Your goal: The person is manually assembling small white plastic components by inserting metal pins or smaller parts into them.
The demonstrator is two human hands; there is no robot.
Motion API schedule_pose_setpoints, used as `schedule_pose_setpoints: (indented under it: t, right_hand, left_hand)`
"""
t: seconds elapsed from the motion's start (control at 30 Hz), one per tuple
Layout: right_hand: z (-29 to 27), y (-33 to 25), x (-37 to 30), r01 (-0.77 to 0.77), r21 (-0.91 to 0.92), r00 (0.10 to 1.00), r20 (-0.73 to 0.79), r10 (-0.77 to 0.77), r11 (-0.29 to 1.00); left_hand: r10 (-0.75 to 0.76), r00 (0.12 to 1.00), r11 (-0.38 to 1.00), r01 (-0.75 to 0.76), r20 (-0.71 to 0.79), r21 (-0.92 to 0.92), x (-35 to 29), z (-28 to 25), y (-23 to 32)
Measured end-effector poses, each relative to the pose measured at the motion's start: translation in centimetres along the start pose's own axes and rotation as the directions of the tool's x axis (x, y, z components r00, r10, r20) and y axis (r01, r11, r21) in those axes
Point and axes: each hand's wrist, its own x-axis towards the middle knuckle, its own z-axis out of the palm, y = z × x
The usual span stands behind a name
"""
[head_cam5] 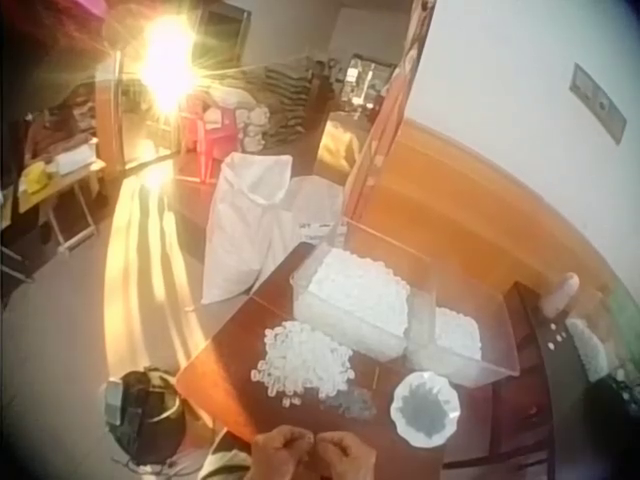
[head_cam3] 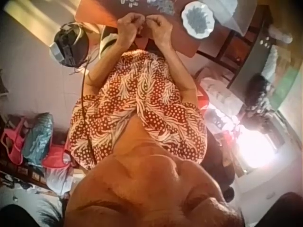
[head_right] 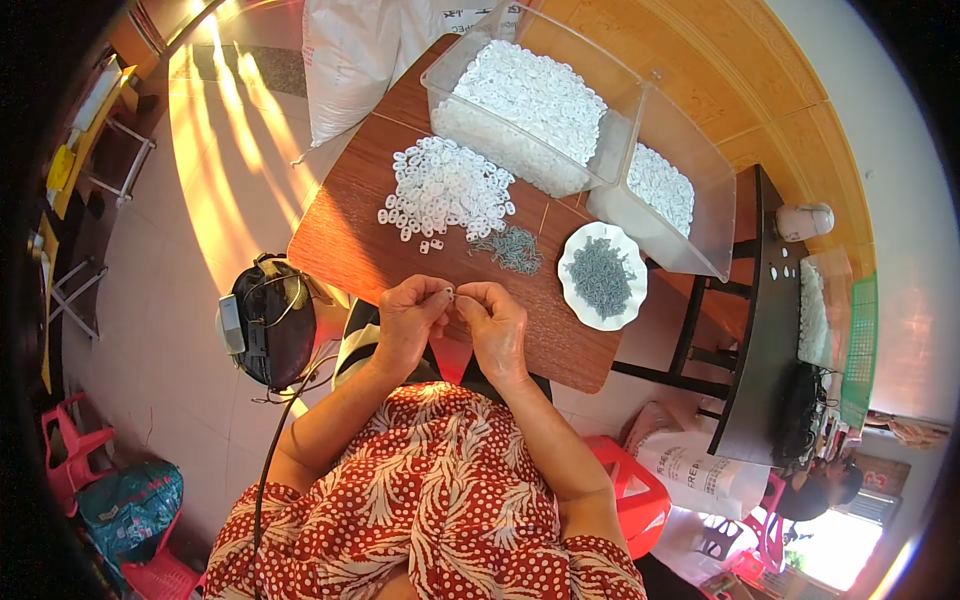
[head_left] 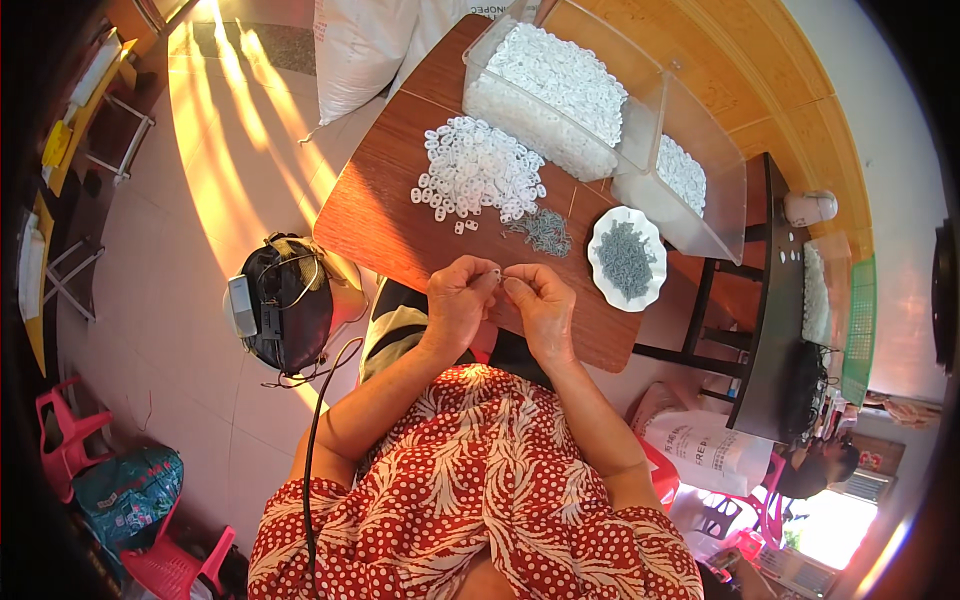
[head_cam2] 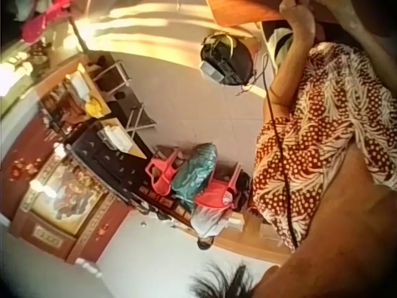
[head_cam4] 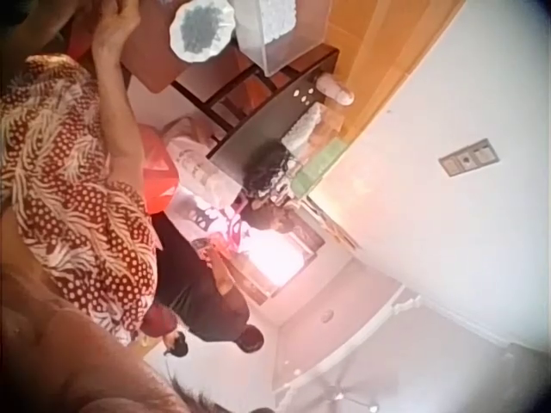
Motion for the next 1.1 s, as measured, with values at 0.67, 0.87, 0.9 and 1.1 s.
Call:
schedule_pose_setpoints:
  t: [0.67, 0.87, 0.9, 1.1]
  right_hand:
    - [0.6, 2.7, 1.5, 0.048, -0.196, 0.999, 0.008, -0.048, 0.979]
    - [1.1, 4.5, 7.1, 0.398, -0.648, 0.883, 0.077, -0.464, 0.649]
    - [1.7, 4.7, 7.9, 0.454, -0.704, 0.839, 0.131, -0.528, 0.547]
    - [3.3, 5.9, 9.3, 0.511, -0.798, 0.795, 0.297, -0.528, 0.320]
  left_hand:
    - [-0.131, 0.991, 0.991, 0.130, -0.036, -0.041, 1.2, -2.0, -1.9]
    - [-0.126, 0.986, 0.973, 0.101, -0.111, -0.206, 1.9, -4.0, -1.0]
    - [-0.131, 0.984, 0.971, 0.102, -0.125, -0.215, 1.9, -4.0, -0.8]
    - [-0.133, 0.983, 0.961, 0.096, -0.127, -0.259, 2.0, -4.7, -1.4]
